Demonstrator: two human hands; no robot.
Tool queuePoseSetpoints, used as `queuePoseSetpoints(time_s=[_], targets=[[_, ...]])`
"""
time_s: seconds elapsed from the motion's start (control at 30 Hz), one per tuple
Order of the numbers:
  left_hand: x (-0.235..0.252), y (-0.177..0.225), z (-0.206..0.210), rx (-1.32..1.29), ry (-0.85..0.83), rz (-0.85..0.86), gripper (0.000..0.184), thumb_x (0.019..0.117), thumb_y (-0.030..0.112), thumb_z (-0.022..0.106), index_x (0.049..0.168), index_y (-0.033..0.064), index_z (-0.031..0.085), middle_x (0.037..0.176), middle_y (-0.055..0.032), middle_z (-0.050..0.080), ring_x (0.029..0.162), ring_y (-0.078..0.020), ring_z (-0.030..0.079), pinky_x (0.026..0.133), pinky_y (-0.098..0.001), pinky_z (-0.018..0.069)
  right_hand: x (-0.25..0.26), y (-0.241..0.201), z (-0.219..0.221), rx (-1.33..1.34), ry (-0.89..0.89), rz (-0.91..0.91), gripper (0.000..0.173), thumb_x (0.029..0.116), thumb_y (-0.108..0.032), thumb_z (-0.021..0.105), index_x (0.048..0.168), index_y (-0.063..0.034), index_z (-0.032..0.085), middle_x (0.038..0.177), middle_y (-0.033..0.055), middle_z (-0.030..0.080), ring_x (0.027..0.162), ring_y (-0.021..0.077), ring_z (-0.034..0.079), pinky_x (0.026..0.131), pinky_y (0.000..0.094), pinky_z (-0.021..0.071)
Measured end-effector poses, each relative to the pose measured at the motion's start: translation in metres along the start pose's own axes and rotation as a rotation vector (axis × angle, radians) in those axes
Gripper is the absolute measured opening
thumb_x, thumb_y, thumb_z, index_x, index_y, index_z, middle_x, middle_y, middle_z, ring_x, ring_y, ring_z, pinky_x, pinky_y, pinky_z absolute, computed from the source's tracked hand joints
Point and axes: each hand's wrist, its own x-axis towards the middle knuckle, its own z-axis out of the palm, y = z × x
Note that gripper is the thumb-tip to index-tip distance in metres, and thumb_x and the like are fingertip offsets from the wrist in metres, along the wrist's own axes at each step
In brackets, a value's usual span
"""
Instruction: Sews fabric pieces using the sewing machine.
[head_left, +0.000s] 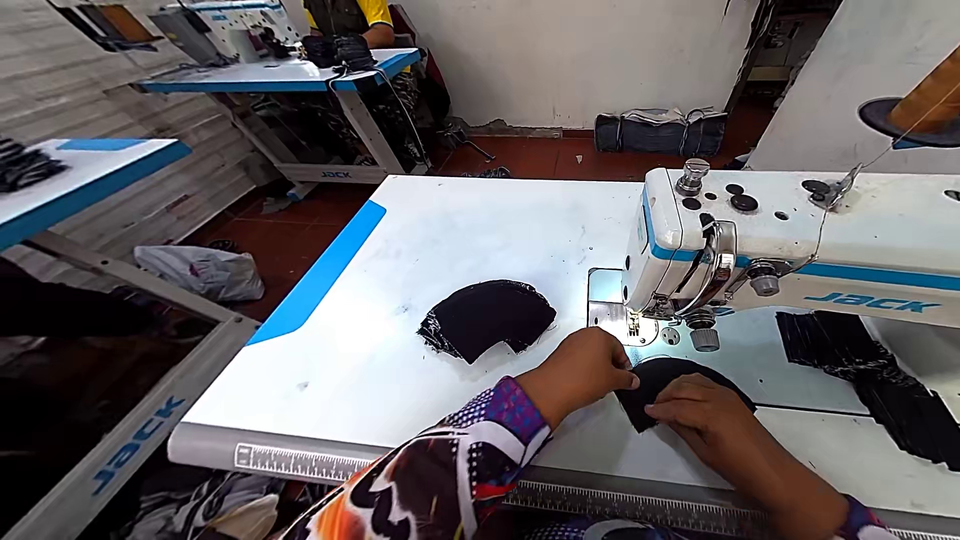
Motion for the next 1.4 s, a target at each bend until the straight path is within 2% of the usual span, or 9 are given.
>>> queuePoseSetpoints(time_s=[0.07,0.17,0.3,0.4,0.53,0.7,1.13,1.27,1.4], targets=[[0.004,0.006,0.004,0.14,-0.028,-0.03,0.027,0.1016,0.023,0.065,0.107,-0.0028,0.072,0.098,-0.0176,0.07,0.092,-0.0276,0.065,0.087,-0.0467,0.051,-0.002,-0.004,0.009,-0.031,0.028,0.005,0.023,0.0929,-0.011,0.059,0.09,-0.0158,0.081,0.089,0.0006,0.075,0.092,0.0162,0.07,0.086,0.0283,0.0559],[0.007,0.006,0.007,0.225,-0.009,-0.027,0.028,0.1032,0.023,0.062,0.111,-0.0017,0.072,0.107,-0.019,0.07,0.102,-0.031,0.066,0.095,-0.0488,0.0503,0.002,-0.026,0.024,-0.097,0.113,0.141,0.022,0.0881,-0.009,0.06,0.089,-0.0147,0.081,0.088,0.0022,0.074,0.088,0.0174,0.07,0.08,0.0284,0.0573],[0.021,-0.002,-0.001,0.232,0.051,0.084,0.022,0.0994,0.019,0.068,0.101,-0.0021,0.075,0.096,-0.018,0.071,0.094,-0.0313,0.067,0.088,-0.0512,0.0523,0.02,-0.039,0.032,-0.109,0.104,0.304,0.019,0.0857,-0.006,0.064,0.09,-0.01,0.082,0.091,0.006,0.076,0.086,0.0222,0.073,0.078,0.0369,0.06],[0.023,-0.005,-0.01,0.188,0.006,0.136,0.023,0.1015,0.017,0.065,0.094,-0.0036,0.073,0.083,-0.0149,0.067,0.08,-0.025,0.062,0.076,-0.0446,0.0492,0.025,-0.038,0.025,-0.073,0.023,0.362,0.017,0.0875,-0.007,0.066,0.091,-0.0093,0.082,0.092,0.0075,0.078,0.09,0.0234,0.075,0.08,0.0397,0.0608],[0.017,-0.006,-0.009,0.182,0.021,0.153,0.023,0.1023,0.017,0.064,0.093,-0.0026,0.073,0.084,-0.0145,0.068,0.081,-0.0244,0.063,0.077,-0.0437,0.0494,0.016,-0.033,0.028,-0.109,0.043,0.247,0.02,0.0884,-0.01,0.062,0.091,-0.0101,0.082,0.095,0.0061,0.077,0.09,0.023,0.073,0.081,0.0364,0.0596],[0.024,-0.014,-0.005,0.187,0.031,0.178,0.023,0.1025,0.018,0.063,0.102,-0.0024,0.074,0.101,-0.0174,0.07,0.098,-0.0291,0.066,0.091,-0.0485,0.0511,0.014,-0.028,0.028,-0.141,0.02,0.21,0.023,0.0905,-0.012,0.059,0.09,-0.0112,0.082,0.1,0.0047,0.077,0.092,0.0215,0.073,0.08,0.0355,0.0599],[0.023,-0.017,0.001,0.167,0.109,0.19,0.02,0.1007,0.017,0.066,0.105,-0.0007,0.073,0.103,-0.0161,0.067,0.097,-0.0282,0.065,0.089,-0.0471,0.0518,0.012,-0.022,0.018,-0.158,-0.073,0.124,0.032,0.0867,-0.003,0.054,0.094,-0.0131,0.083,0.1,0.0026,0.078,0.096,0.0226,0.073,0.084,0.0351,0.059],[0.016,-0.019,0.019,0.18,0.322,0.326,0.016,0.096,0.007,0.069,0.109,-0.0027,0.073,0.099,-0.0188,0.069,0.097,-0.0317,0.068,0.091,-0.0469,0.0534,0.024,-0.018,0.007,-0.098,-0.149,0.165,0.03,0.092,-0.018,0.056,0.108,-0.0131,0.081,0.093,0.0016,0.077,0.09,0.0214,0.072,0.081,0.0379,0.058],[0.013,-0.039,0.049,0.411,0.652,0.646,0.01,0.0928,0.0,0.066,0.094,0.0027,0.076,0.086,-0.0107,0.074,0.086,-0.0273,0.072,0.082,-0.0476,0.0549,0.027,-0.013,0.017,-0.039,-0.035,0.22,0.011,0.0849,-0.016,0.069,0.088,-0.0124,0.08,0.082,-0.0012,0.074,0.082,0.0152,0.069,0.075,0.0314,0.0563]])
